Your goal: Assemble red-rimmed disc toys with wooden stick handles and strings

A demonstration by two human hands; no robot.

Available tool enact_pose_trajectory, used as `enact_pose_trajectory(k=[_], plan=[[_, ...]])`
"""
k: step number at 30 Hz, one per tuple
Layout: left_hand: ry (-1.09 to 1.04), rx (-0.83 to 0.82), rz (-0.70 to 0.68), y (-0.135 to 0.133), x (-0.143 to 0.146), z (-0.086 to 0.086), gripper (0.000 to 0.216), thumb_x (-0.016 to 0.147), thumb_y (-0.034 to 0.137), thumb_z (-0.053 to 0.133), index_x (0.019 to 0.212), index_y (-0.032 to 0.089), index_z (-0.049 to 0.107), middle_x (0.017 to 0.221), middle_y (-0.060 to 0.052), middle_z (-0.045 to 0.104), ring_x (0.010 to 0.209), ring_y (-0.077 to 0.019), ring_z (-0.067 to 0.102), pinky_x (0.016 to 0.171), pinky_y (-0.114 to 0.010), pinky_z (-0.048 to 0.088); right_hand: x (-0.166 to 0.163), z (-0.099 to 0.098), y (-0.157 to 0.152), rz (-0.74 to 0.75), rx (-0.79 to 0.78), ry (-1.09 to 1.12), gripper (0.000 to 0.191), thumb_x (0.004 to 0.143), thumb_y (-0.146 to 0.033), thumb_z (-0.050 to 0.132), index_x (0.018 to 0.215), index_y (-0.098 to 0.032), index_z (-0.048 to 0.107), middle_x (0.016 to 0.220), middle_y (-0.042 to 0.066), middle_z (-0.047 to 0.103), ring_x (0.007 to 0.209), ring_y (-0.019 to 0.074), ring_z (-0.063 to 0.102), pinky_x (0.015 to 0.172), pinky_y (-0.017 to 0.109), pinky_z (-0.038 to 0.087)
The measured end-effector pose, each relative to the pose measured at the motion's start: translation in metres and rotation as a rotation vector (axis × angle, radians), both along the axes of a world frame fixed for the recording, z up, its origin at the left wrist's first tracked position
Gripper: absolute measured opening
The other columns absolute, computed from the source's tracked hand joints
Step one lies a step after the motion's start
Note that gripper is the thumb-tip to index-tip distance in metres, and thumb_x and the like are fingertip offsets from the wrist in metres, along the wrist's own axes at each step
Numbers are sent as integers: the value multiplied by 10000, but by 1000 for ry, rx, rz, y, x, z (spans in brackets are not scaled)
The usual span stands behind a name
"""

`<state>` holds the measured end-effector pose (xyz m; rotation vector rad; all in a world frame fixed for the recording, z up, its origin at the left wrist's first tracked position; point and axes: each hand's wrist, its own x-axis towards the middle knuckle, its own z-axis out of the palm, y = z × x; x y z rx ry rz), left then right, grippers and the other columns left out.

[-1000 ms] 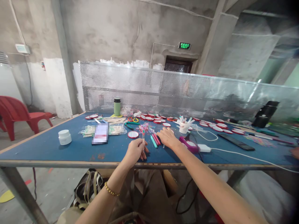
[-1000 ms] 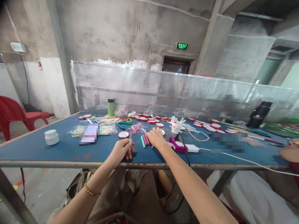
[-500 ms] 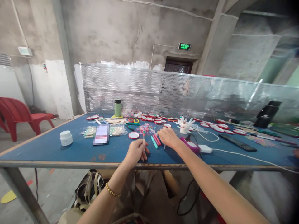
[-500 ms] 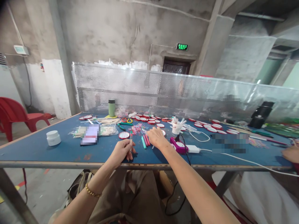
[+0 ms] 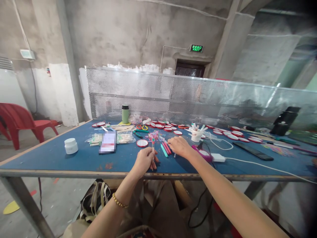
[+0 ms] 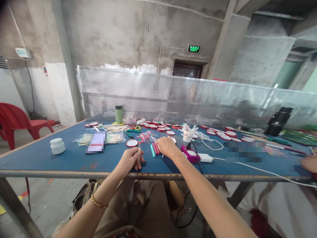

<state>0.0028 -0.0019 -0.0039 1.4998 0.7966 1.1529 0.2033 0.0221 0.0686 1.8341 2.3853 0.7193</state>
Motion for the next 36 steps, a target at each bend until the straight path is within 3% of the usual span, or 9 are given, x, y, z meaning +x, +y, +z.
enact_pose_trajectory(k=[17,26,36], plan=[[18,10,1,0,0,-1,140,889,249,472,872,144,562,634,3,662,366,-94,581,330,-164,380,-4,-2,-2,-35,-48,149,307,964,-237,455,895,-224,755,901,75,769,881,198,707,676,252,386],[24,16,11,0,0,-1,151,909,232,444,862,149,560,630,6,656,364,-96,582,325,-162,378,-19,-8,4,-147,-95,171,337,984,-291,435,990,-178,753,1017,148,758,973,278,717,719,300,457],[10,0,6,0,0,-1,142,900,264,493,866,149,568,635,1,658,364,-99,582,330,-164,381,-25,-1,5,-243,-143,214,310,943,-276,479,1030,-166,756,1063,176,755,1017,306,720,764,340,511]])
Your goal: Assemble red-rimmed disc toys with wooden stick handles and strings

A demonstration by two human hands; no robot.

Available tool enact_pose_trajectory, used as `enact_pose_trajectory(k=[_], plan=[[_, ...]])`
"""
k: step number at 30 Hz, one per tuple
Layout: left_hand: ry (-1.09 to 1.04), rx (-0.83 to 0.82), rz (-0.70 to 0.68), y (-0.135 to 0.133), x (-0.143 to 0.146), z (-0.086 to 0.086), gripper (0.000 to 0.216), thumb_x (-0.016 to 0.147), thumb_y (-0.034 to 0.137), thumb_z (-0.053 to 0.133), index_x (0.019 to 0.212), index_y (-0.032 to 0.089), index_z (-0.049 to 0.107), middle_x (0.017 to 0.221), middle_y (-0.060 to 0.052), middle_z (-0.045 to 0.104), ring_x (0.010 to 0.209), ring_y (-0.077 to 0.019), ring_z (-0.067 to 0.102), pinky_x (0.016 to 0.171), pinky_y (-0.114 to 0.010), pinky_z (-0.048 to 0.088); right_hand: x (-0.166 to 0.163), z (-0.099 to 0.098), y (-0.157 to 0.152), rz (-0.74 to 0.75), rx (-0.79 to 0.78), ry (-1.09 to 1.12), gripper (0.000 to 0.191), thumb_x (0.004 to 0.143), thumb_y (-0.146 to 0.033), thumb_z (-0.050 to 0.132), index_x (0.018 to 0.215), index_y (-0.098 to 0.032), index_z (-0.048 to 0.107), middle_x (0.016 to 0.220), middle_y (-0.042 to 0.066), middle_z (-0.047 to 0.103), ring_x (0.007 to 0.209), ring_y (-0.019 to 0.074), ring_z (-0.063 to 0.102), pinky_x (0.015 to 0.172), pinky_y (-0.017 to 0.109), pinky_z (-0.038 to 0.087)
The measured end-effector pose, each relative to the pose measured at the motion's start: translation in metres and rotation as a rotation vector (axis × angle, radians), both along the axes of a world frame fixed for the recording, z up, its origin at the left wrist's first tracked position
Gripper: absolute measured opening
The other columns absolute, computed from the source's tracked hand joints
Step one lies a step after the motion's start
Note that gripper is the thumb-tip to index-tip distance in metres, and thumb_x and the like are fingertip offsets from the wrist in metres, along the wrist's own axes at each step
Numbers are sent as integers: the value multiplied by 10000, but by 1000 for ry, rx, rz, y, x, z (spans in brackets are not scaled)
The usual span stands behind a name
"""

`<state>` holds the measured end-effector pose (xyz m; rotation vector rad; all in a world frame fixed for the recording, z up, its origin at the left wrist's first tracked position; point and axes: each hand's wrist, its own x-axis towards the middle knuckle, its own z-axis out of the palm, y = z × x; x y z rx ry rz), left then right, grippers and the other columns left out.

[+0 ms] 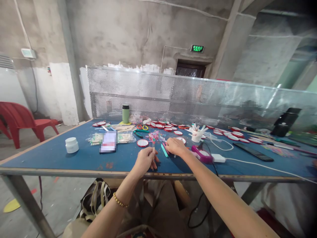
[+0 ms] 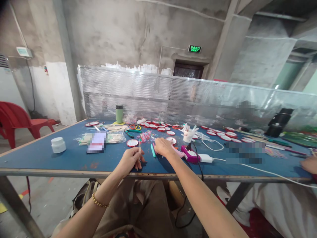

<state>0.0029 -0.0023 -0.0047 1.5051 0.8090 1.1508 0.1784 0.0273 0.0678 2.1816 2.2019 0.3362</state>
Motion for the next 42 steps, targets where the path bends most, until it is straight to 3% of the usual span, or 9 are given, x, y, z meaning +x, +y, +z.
enact_pose_trajectory(k=[10,18,21,26,29,32,35,38,42], plan=[[-28,10,-23,4,1,-2,130,900,248,471,864,160,559,624,11,654,365,-95,582,329,-157,392,-12,4,12,-24,-95,26,368,733,-79,611,1074,-125,740,1055,202,750,1034,325,715,770,350,521],[-31,-5,-23,3,1,0,123,895,227,463,852,160,557,623,9,654,365,-99,584,325,-162,393,-5,-3,16,-30,-30,77,498,770,-139,575,1267,-135,616,1165,198,712,1070,343,682,773,371,492],[-40,-14,-20,3,1,1,110,887,214,472,854,156,559,628,7,658,365,-96,583,323,-158,385,3,4,7,44,73,138,526,827,-203,536,1353,-213,559,1173,125,714,1063,285,670,776,324,463],[-85,-18,-25,6,2,-2,95,872,212,489,862,150,561,639,0,665,359,-92,570,314,-160,378,21,13,-18,282,239,661,238,809,-276,518,922,-197,713,627,-12,613,590,147,574,579,252,396],[-113,-28,-31,8,3,-3,142,878,270,520,834,144,568,684,-24,678,381,-100,590,319,-171,399,28,10,-36,406,237,1147,268,806,-367,585,973,-182,684,591,-36,563,491,119,499,482,238,378],[-136,-44,-39,9,3,-3,243,876,370,565,807,138,582,727,-41,685,407,-103,612,342,-179,435,29,3,-50,497,280,1491,317,761,-386,685,1024,-209,677,775,22,657,614,155,589,476,245,424],[-133,-60,-72,10,4,-3,301,880,442,565,818,147,572,642,-19,658,398,-106,608,344,-167,431,22,-4,-58,612,410,1636,384,704,-339,783,1057,-260,653,918,37,671,725,174,623,525,268,487],[-117,-56,-85,11,4,-2,264,897,406,539,832,152,564,566,11,615,371,-98,581,328,-151,395,7,-8,-63,640,630,1705,397,673,-291,833,1012,-274,627,771,-22,607,639,146,575,517,265,479],[-112,-66,-52,11,4,1,174,895,296,521,814,148,561,548,29,592,351,-75,544,323,-141,354,-18,-11,-65,616,849,1705,222,778,-334,778,859,-218,606,560,-68,497,493,101,475,482,241,410]])
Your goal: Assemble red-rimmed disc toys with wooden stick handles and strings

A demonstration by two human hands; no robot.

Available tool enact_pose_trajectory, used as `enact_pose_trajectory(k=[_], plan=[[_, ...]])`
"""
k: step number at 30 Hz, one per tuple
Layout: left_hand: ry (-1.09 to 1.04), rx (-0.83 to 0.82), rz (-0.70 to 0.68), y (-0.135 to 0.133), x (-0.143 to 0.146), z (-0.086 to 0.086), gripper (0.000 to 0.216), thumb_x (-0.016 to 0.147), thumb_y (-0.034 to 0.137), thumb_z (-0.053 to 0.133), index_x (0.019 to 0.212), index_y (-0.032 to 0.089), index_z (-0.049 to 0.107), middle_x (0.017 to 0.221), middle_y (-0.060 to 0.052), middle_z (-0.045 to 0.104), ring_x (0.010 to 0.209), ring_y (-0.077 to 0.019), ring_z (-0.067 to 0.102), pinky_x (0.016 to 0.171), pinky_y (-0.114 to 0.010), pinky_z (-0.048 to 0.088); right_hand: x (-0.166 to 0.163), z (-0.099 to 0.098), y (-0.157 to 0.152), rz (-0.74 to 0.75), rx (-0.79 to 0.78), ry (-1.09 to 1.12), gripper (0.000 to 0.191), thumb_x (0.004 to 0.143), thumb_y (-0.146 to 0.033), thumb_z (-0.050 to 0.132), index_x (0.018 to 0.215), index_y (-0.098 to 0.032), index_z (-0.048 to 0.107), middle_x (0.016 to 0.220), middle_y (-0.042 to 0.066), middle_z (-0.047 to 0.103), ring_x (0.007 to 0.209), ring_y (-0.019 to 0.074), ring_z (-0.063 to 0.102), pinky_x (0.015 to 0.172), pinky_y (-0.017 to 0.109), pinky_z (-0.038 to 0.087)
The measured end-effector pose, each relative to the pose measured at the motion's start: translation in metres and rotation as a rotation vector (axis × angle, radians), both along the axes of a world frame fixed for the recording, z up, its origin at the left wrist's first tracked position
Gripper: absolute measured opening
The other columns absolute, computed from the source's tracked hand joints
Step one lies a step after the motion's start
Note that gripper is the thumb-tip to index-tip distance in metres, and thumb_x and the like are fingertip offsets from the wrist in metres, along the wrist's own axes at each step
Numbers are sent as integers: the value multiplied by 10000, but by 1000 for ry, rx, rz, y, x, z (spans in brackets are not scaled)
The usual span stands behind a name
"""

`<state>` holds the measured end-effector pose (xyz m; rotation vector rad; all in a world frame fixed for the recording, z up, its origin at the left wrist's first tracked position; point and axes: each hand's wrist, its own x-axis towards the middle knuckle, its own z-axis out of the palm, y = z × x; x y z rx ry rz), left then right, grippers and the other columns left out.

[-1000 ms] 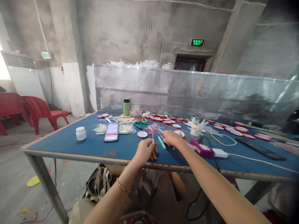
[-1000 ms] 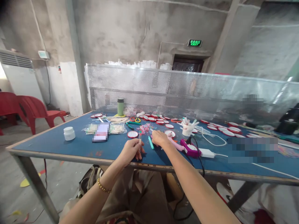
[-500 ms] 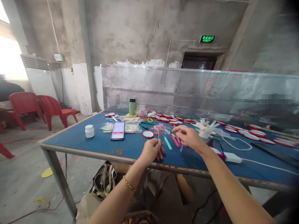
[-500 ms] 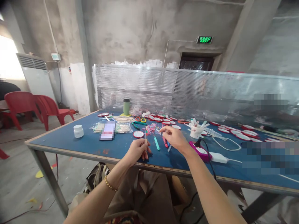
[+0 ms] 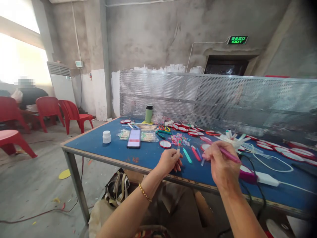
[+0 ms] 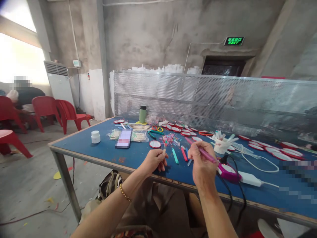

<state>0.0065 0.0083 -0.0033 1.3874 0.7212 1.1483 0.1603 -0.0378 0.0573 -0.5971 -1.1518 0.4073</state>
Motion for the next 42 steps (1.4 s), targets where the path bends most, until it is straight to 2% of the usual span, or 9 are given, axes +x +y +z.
enact_pose_trajectory(k=[3,5,9,13,20,26,30,36,42], plan=[[-27,-23,-3,-1,-2,2,117,872,249,542,818,146,558,562,35,593,361,-69,538,334,-147,349,-12,-3,2,-19,-38,77,195,811,-327,728,759,-184,606,426,-108,374,370,54,322,394,201,263],[-51,-41,-13,-3,-4,3,114,855,243,562,808,139,564,580,28,600,374,-65,540,343,-151,353,-15,-6,5,17,-80,113,167,809,-319,684,749,-170,634,382,-112,349,332,53,294,370,198,228],[-81,-49,-69,-7,-9,2,216,841,349,592,827,134,577,629,-8,653,386,-74,556,337,-158,337,-14,-14,8,112,-128,61,188,843,-334,596,803,-168,675,487,-39,556,403,105,484,403,228,363],[-58,-14,-70,-11,-10,0,307,851,466,576,876,162,539,588,-2,660,349,-97,553,307,-160,285,-18,-18,10,94,-138,30,167,847,-330,642,904,-178,682,651,-19,652,436,96,515,417,229,400],[-44,37,13,-11,-9,-1,287,864,460,557,888,177,517,588,17,656,328,-82,525,301,-149,278,-41,-23,23,20,-130,-50,235,860,-396,657,766,-182,635,582,-48,586,420,83,502,431,220,407],[-60,12,27,-6,-7,-2,219,833,362,587,906,161,542,563,35,616,354,-82,530,321,-152,347,-42,-33,34,-2,-111,-83,214,873,-379,635,911,-173,676,645,-31,644,423,99,540,434,237,443],[-67,-17,-7,-5,-7,0,293,815,436,606,832,150,545,618,-18,659,388,-99,580,348,-168,409,-40,-32,30,-109,-120,-220,210,873,-371,630,900,-172,692,640,-14,659,467,116,581,478,246,475],[-125,-25,-48,-6,-8,0,315,813,476,586,821,178,485,583,-6,649,361,-117,586,316,-155,375,-43,-38,22,-189,-92,-312,245,901,-415,618,913,-183,696,718,16,699,512,132,605,523,269,510],[-127,66,24,-7,-7,-2,242,863,414,534,804,182,495,551,23,608,331,-98,543,289,-153,333,-45,-42,16,-287,-18,-469,235,942,-398,577,919,-195,694,733,19,699,533,132,608,550,271,505]])
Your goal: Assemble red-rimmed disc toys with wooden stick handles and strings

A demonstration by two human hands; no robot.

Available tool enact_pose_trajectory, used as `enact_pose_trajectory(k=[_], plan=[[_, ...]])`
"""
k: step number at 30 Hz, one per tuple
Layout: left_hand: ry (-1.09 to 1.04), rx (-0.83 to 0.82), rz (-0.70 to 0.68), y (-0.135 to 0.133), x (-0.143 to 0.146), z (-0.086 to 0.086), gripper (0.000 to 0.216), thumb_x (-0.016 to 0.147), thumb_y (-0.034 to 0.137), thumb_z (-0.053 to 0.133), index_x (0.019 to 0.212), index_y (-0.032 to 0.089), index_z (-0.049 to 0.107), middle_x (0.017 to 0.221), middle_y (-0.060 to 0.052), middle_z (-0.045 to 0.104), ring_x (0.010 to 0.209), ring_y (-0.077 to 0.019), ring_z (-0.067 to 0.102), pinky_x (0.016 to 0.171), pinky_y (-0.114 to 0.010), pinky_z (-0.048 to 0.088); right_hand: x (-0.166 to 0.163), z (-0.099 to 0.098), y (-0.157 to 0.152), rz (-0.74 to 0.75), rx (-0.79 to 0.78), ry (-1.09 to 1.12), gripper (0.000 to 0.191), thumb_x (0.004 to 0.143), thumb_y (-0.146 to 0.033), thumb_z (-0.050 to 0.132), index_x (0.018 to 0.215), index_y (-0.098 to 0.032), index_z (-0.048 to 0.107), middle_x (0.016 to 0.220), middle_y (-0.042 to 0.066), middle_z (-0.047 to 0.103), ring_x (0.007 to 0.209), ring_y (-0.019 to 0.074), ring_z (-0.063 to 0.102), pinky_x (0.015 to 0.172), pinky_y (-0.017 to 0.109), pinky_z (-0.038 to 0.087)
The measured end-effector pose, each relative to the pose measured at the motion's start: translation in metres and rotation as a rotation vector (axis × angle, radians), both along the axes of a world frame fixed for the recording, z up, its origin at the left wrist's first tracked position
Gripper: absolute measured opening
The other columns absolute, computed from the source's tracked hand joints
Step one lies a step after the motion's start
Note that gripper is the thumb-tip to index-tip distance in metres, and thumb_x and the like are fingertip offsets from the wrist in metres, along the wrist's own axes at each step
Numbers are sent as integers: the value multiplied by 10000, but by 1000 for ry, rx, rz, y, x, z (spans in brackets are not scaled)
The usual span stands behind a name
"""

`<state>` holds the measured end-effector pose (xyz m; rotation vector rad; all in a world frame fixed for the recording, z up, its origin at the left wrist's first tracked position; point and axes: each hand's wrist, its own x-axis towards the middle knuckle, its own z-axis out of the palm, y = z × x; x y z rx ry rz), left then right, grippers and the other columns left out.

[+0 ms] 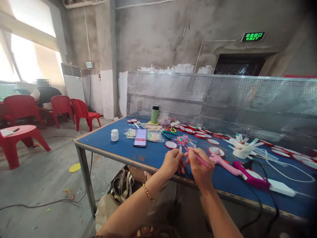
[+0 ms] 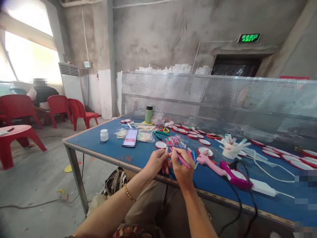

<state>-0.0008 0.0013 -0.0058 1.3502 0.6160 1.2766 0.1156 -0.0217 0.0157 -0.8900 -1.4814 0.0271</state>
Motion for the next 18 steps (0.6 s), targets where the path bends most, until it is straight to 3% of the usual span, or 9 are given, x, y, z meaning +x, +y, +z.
enact_pose_trajectory(k=[11,18], plan=[[2,-51,-61,-5,-3,4,330,835,487,579,845,160,539,644,-20,677,374,-101,584,316,-159,351,-2,2,-3,31,-25,72,234,928,-407,577,914,-189,661,709,12,681,508,131,602,523,273,511],[42,-33,-30,-7,-4,3,370,838,538,569,807,173,513,574,6,642,337,-93,547,296,-153,305,1,0,-3,134,-56,123,226,935,-404,588,910,-191,658,738,7,682,525,124,608,520,262,504]])
